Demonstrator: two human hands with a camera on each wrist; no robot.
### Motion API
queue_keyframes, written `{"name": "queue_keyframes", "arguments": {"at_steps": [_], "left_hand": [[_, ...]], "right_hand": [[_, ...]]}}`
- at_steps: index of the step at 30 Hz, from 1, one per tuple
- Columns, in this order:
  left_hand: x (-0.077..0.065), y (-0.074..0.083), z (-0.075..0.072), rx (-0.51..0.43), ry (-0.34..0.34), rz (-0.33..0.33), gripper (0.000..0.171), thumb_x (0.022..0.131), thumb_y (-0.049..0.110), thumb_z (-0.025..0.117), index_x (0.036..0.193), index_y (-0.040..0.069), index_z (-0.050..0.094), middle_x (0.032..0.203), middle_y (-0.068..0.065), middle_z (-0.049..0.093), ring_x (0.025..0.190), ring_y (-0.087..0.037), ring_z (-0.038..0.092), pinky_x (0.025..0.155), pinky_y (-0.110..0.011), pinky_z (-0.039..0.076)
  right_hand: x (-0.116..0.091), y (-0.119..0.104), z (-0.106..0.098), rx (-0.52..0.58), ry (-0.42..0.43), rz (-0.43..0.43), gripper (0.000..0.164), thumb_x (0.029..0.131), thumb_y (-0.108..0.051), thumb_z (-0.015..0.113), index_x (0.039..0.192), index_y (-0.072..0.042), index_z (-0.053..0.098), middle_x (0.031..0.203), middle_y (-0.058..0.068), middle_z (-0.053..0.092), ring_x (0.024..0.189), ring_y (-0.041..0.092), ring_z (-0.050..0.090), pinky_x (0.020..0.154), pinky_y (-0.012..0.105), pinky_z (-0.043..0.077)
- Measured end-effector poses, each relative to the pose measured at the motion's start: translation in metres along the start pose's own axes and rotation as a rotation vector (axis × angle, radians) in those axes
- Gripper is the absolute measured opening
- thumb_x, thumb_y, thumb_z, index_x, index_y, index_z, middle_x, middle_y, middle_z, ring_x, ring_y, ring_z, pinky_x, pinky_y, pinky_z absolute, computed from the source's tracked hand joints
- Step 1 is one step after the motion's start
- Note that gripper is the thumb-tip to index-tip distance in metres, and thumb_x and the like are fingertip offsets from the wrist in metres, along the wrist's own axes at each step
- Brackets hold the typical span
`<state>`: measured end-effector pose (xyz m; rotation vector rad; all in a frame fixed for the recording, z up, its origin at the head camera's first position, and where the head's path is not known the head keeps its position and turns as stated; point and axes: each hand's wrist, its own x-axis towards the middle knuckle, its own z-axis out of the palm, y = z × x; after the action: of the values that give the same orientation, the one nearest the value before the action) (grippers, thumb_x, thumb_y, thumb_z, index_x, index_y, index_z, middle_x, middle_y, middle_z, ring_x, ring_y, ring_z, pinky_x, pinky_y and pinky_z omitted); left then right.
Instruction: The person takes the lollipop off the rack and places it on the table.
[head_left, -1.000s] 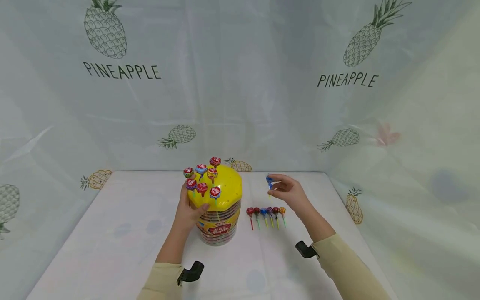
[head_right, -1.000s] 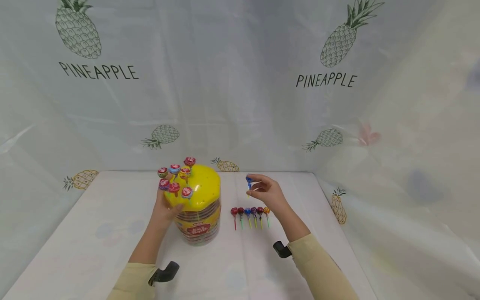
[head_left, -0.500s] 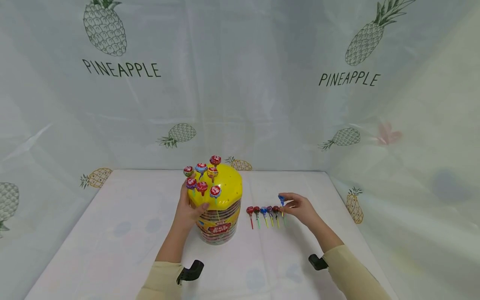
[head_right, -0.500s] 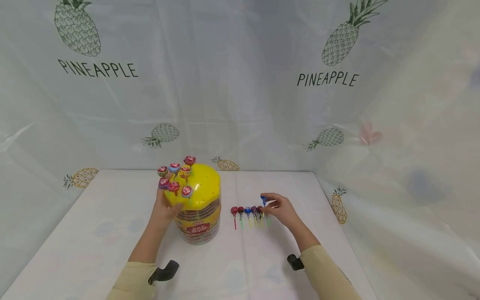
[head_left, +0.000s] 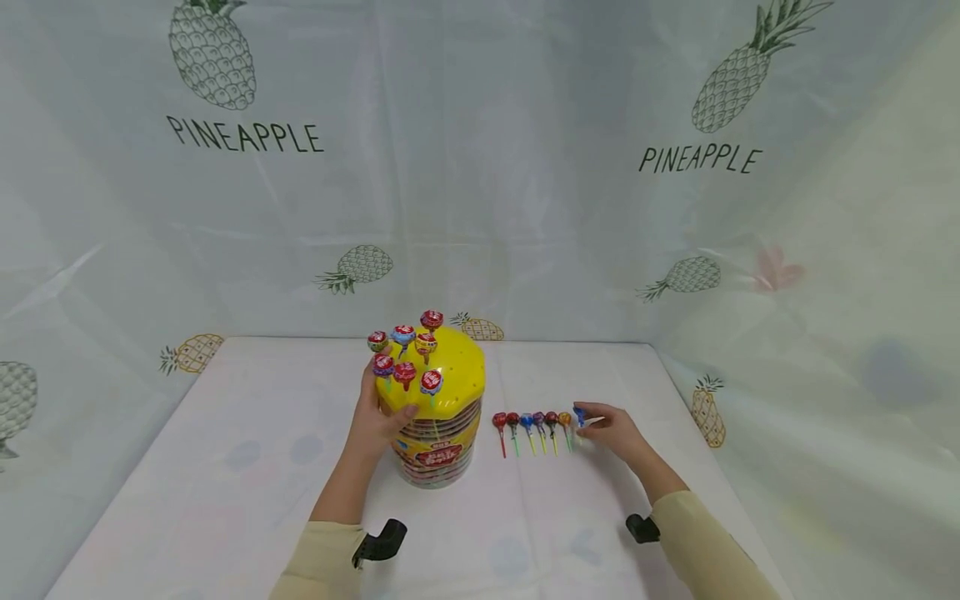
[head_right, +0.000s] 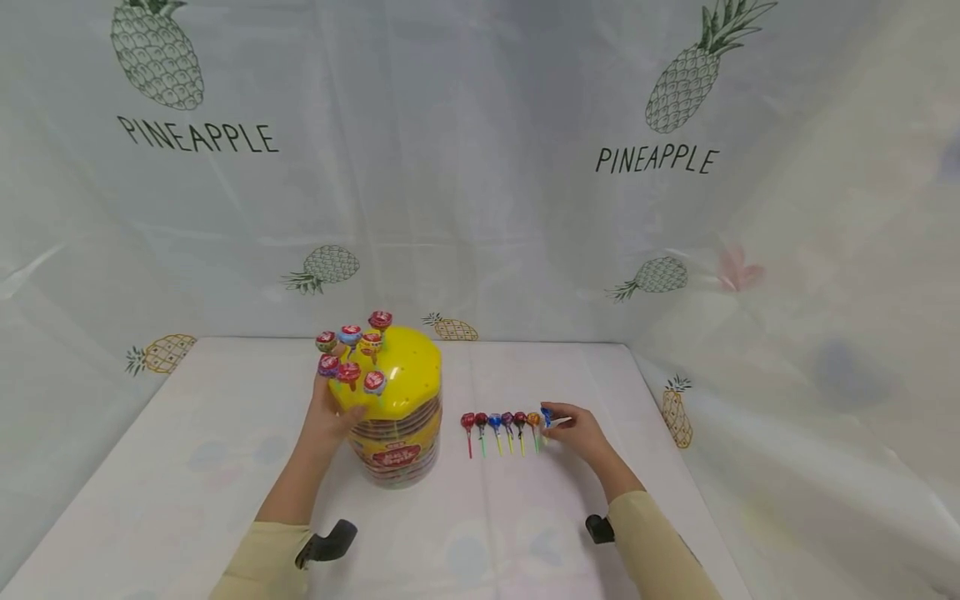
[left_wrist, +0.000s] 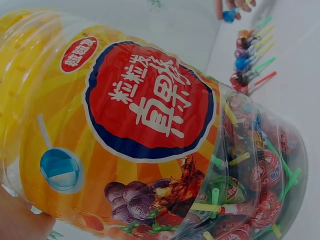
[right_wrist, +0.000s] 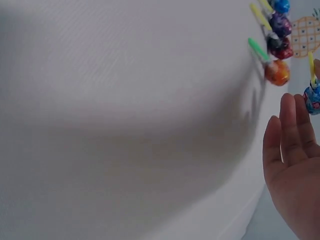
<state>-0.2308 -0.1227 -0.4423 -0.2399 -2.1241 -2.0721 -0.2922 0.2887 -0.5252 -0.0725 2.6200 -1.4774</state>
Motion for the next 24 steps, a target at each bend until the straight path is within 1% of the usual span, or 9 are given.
{"name": "queue_keyframes", "arguments": {"at_steps": [5,10,14,24], "left_hand": [[0.001,-0.003,-0.001,-0.001,0.005,-0.009,0.087,0.090,0.027,0.072,0.154,0.027,0.014,0.150,-0.009,0.033,0.135,-0.028,0.036,0.112,-0.049,0.031],[0.000,-0.002,-0.001,0.003,0.010,-0.023,0.086,0.090,0.026,0.072,0.154,0.027,0.014,0.149,-0.009,0.033,0.135,-0.028,0.036,0.112,-0.049,0.031],[0.001,-0.001,0.000,0.004,0.008,-0.010,0.085,0.091,0.026,0.071,0.154,0.026,0.014,0.149,-0.010,0.033,0.135,-0.029,0.035,0.112,-0.049,0.030],[0.000,-0.001,0.001,-0.015,0.003,-0.016,0.085,0.091,0.024,0.070,0.154,0.025,0.013,0.151,-0.010,0.031,0.137,-0.029,0.033,0.113,-0.048,0.028]], "right_hand": [[0.005,0.011,0.003,-0.036,0.008,0.041,0.048,0.084,-0.007,0.076,0.130,-0.006,0.062,0.117,0.016,0.062,0.097,0.026,0.061,0.077,0.037,0.054],[0.007,0.017,0.006,-0.076,0.002,0.071,0.047,0.084,-0.009,0.077,0.129,-0.008,0.064,0.116,0.016,0.062,0.097,0.028,0.059,0.076,0.036,0.054],[0.010,0.021,0.009,-0.106,0.000,0.086,0.047,0.083,-0.007,0.077,0.128,-0.011,0.065,0.113,0.014,0.062,0.095,0.027,0.058,0.073,0.033,0.052],[0.012,0.021,0.012,-0.205,0.000,0.083,0.049,0.082,-0.008,0.078,0.129,-0.012,0.064,0.112,0.010,0.061,0.092,0.023,0.055,0.070,0.033,0.049]]}}
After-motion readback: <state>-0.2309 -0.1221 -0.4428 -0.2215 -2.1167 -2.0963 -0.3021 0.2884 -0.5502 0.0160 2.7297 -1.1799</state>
